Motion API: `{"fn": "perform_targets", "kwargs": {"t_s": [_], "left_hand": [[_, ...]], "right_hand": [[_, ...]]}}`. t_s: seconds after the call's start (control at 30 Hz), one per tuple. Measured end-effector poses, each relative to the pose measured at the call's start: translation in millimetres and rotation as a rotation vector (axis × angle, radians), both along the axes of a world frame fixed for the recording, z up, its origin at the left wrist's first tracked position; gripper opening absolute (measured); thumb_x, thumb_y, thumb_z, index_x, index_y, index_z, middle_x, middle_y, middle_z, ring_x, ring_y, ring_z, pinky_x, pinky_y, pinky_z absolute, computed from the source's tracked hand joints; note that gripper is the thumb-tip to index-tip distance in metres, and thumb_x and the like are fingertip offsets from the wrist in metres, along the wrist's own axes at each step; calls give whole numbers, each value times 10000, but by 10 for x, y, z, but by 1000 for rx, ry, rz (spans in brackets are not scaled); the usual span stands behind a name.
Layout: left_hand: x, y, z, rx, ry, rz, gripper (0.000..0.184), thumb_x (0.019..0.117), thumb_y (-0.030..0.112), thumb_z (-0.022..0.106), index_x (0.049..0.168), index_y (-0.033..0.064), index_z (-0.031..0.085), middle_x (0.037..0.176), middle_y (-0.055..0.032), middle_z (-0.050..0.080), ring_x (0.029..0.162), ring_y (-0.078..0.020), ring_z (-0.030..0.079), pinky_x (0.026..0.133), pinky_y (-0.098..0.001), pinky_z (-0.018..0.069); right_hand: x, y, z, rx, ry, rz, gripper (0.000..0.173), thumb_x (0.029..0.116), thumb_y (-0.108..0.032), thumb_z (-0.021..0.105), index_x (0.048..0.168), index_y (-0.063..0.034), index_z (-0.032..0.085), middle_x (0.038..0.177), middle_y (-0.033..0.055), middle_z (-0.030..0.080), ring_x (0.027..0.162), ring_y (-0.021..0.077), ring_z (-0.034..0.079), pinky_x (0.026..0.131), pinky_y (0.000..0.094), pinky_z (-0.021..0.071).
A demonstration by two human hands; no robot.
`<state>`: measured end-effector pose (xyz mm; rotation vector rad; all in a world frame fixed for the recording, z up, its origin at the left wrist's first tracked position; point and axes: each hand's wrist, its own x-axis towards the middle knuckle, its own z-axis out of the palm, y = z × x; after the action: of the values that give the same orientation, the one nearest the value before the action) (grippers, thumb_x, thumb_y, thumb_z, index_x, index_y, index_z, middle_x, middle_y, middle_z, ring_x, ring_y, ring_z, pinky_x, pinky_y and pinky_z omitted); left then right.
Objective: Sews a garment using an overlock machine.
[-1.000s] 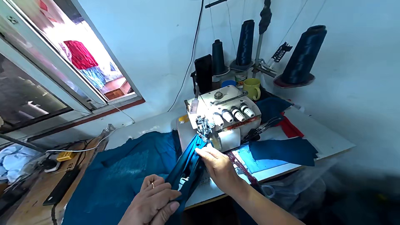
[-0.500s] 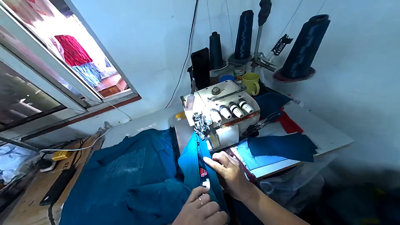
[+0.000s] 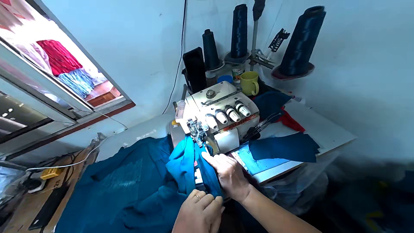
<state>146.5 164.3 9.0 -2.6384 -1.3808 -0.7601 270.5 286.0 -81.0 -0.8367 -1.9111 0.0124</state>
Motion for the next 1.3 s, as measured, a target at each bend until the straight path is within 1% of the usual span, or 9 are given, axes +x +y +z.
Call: {"fn": "perform_targets", "kwargs": {"t_s": [0.23,0.33,0.43,0.57,0.7,0.83,0.97,1.1,1.3], "left_hand": [[-47,61,-27,-5,60,124,272,1017,215,529,920,85,747,768,-31,676,740,-192,661,674,-323,546],[-356,66,261,18,71,338,303,1000,302,555,887,98,749,810,-39,711,775,-210,707,673,-417,590],[-674,49,533,73,-11,442,349,970,401,595,846,106,735,793,-12,690,832,-181,668,860,-444,505],[-790,86,565,41,-128,404,363,962,459,594,836,142,717,790,74,583,799,-22,566,734,-205,475],[-840,84,486,70,-115,449,341,992,401,548,848,134,704,794,67,583,786,-41,568,736,-226,472],[-982,57,350,93,-64,486,323,1012,326,497,966,111,733,880,0,680,890,-166,651,879,-428,489],[-1007,81,253,149,-133,463,305,1018,336,512,945,123,718,855,34,633,862,-106,608,887,-387,462],[-904,91,296,190,-151,447,300,1011,350,530,920,140,724,850,45,631,868,-95,597,908,-390,421],[-865,61,325,202,-134,439,302,1011,360,533,911,145,721,837,47,631,852,-92,592,904,-406,400]], "right_hand": [[-25,-39,14,-114,2,-14,428,938,-66,574,1334,-160,706,683,42,630,593,197,619,562,343,521],[-63,-266,44,-273,201,-4,253,1004,-179,586,1195,-93,730,965,68,706,840,181,704,742,338,604],[-217,-708,24,-440,287,252,190,976,-154,609,1001,9,704,987,156,698,958,261,696,850,376,584],[-621,-776,92,-642,106,611,477,996,-247,611,1327,96,597,1403,310,555,1355,418,517,1136,483,429],[-821,-430,229,-781,-25,730,482,1039,-156,543,1457,78,492,1518,278,470,1463,368,409,1224,437,311],[-502,-333,266,-901,-154,675,336,1067,-100,452,1304,65,623,1278,255,648,1245,349,609,1108,467,438],[-285,-316,333,-452,256,247,177,973,-139,607,954,-58,763,875,50,720,752,122,686,710,291,593],[-270,-83,526,-133,153,19,92,897,-161,708,924,-88,757,887,54,663,785,177,677,615,324,571],[-389,-60,525,-78,107,35,78,874,-144,726,924,-100,767,915,70,670,804,212,674,607,344,564]]}}
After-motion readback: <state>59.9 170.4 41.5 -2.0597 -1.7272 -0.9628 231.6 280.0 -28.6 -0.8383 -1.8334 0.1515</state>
